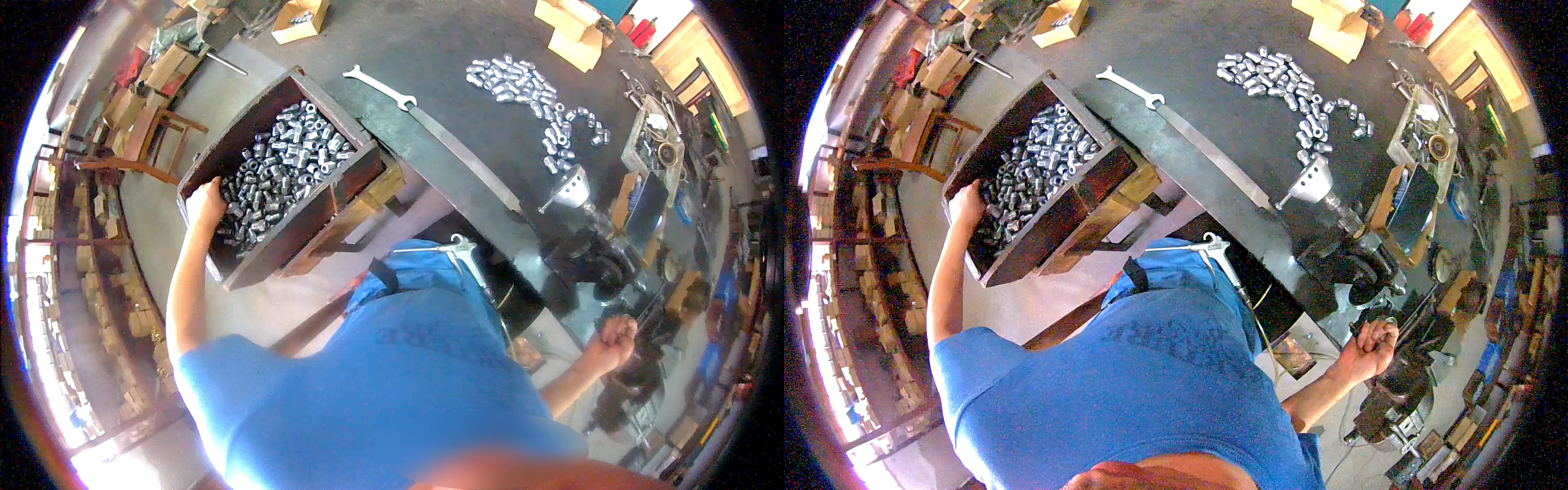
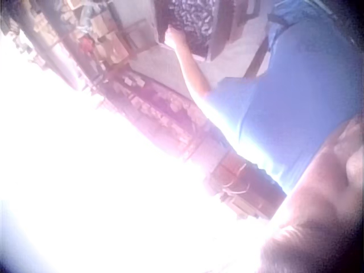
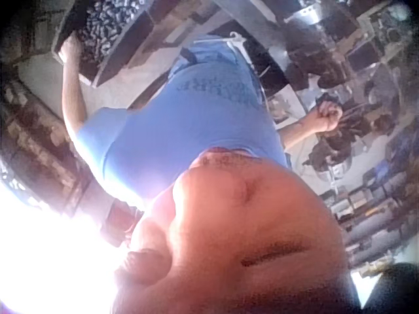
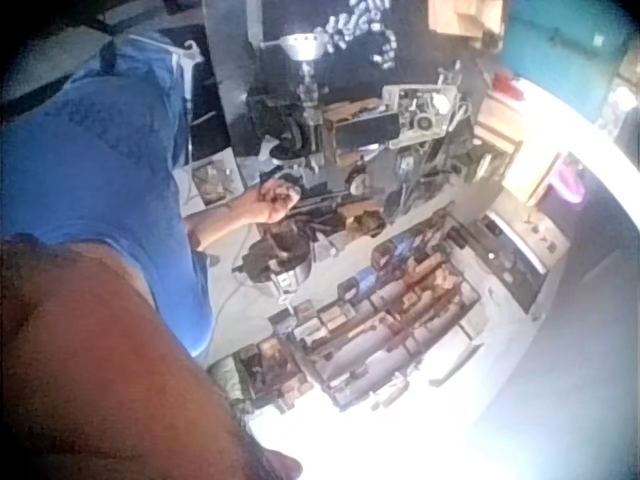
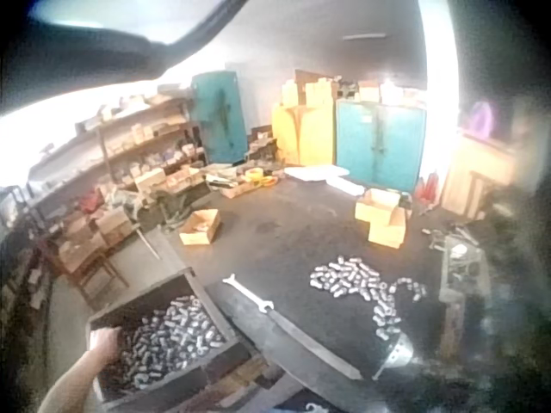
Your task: The person repeatedly picks up small cylindrical metal parts from a pile on the workbench, places them into a lathe chuck, and files the edges using a hand file. After filing, the person removes the part and places it into a drawer below the workbench.
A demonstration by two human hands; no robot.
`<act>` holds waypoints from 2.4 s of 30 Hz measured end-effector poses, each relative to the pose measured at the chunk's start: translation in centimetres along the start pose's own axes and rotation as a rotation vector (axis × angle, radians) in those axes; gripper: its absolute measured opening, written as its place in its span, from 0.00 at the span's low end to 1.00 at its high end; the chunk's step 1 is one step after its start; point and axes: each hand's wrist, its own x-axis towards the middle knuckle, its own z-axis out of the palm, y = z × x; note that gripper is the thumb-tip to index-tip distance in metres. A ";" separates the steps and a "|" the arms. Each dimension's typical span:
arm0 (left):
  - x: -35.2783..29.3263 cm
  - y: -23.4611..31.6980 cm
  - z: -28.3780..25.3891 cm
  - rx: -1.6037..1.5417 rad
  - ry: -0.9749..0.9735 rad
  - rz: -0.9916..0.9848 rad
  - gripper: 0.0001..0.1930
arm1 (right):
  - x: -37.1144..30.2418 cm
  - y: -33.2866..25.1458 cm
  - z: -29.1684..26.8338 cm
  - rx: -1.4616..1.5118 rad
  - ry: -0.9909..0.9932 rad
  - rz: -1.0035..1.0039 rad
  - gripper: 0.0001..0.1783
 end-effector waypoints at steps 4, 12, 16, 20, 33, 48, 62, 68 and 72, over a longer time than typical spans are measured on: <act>0.6 1.7 -2.1 0.002 0.070 0.006 0.17 | -0.3 -0.1 0.5 -0.017 0.081 -0.011 0.06; 0.9 -0.3 -1.7 0.119 -0.011 -0.072 0.19 | 0.4 -0.1 -0.4 -0.069 -0.011 0.025 0.10; 0.8 7.4 -9.8 -0.651 0.181 0.346 0.13 | -0.1 0.5 0.3 -0.079 0.086 -0.061 0.07; 0.9 19.6 -16.5 -0.885 0.203 0.835 0.12 | 0.1 0.9 -0.6 -0.067 0.045 -0.083 0.10; -0.5 48.0 -8.9 -0.840 0.343 1.439 0.17 | -0.1 2.5 -1.5 -0.101 0.156 -0.119 0.09; -1.1 43.4 -11.2 -1.062 0.056 1.313 0.07 | -0.2 2.5 -0.6 -0.161 0.214 -0.136 0.08; -3.4 38.7 -15.1 -1.776 -0.753 1.293 0.11 | 0.3 2.3 -0.8 -0.141 0.158 -0.105 0.08; -3.6 38.8 -15.4 -1.738 -0.632 1.326 0.10 | -0.5 0.7 1.6 -0.188 0.222 -0.065 0.06; -4.1 38.8 -15.3 -1.799 -0.628 1.339 0.10 | -0.2 -1.7 3.8 -0.194 0.142 -0.133 0.08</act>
